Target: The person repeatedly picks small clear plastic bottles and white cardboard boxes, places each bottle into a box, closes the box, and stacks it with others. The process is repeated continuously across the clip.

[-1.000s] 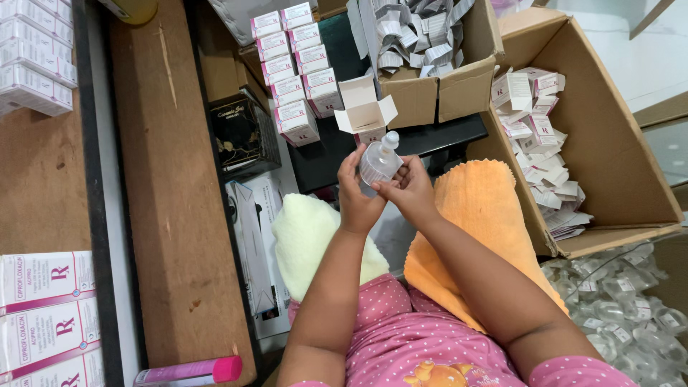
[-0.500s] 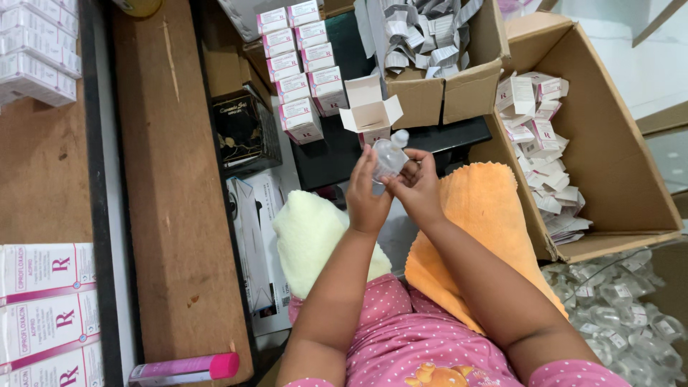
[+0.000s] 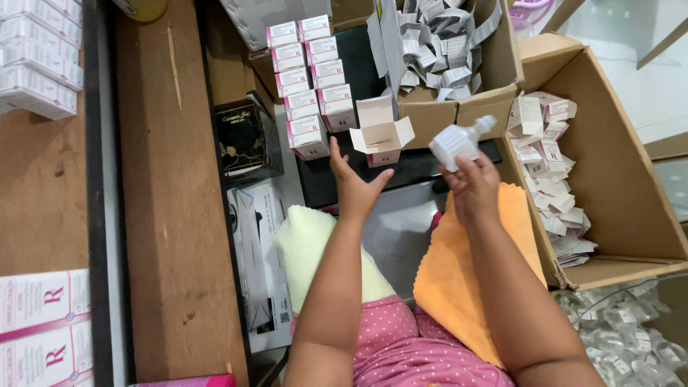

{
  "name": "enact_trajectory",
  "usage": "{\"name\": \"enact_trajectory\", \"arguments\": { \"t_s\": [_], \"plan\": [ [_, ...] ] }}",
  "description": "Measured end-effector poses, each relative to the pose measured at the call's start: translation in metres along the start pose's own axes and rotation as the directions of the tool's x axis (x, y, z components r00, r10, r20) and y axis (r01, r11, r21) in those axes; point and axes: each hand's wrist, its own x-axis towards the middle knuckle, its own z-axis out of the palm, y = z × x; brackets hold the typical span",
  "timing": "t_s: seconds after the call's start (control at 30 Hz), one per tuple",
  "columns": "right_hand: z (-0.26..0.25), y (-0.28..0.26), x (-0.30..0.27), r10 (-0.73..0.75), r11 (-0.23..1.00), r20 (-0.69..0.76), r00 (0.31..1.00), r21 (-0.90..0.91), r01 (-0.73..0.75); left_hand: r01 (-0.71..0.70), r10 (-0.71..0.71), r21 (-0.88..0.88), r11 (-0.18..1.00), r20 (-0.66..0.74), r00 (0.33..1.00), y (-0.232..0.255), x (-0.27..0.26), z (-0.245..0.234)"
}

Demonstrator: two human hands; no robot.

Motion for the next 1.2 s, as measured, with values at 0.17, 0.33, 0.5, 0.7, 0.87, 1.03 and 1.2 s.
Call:
{"name": "enact_trajectory", "arguments": {
  "t_s": [0.17,0.33,0.5,0.7,0.87,1.03,1.2],
  "plan": [
    [0.001,-0.026,-0.007,-0.006,0.997,0.062,0.998,0.079,0.001,0.182,-0.184,-0.103,0.978,-0.002,0.983,-0.048,0.024,0.031],
    [0.003,-0.02,-0.005,-0.044,0.986,0.088,0.995,-0.159,0.058,0.166,-0.166,0.052,0.985,-0.011,0.986,-0.056,0.028,0.042],
    [0.009,-0.004,-0.003,-0.077,0.928,0.148,0.986,-0.351,0.125,0.166,-0.167,0.01,0.986,0.06,0.984,-0.056,0.029,0.049],
    [0.051,-0.009,0.015,-0.113,0.868,0.267,0.957,-0.442,0.226,0.0,0.004,0.173,0.985,-0.026,1.0,-0.056,0.019,0.048],
    [0.067,0.007,0.026,-0.122,0.88,0.265,0.957,-0.418,0.228,0.023,-0.031,0.157,0.987,0.044,0.999,-0.049,0.024,0.042],
    [0.056,0.034,0.027,-0.134,0.888,0.206,0.969,-0.409,0.209,0.001,-0.013,0.186,0.982,0.06,0.998,-0.049,0.031,0.044],
    [0.06,0.032,0.025,-0.288,0.577,0.237,0.928,-0.73,0.365,-0.133,0.13,0.193,0.972,0.028,0.991,-0.03,0.017,0.043]
  ]
}}
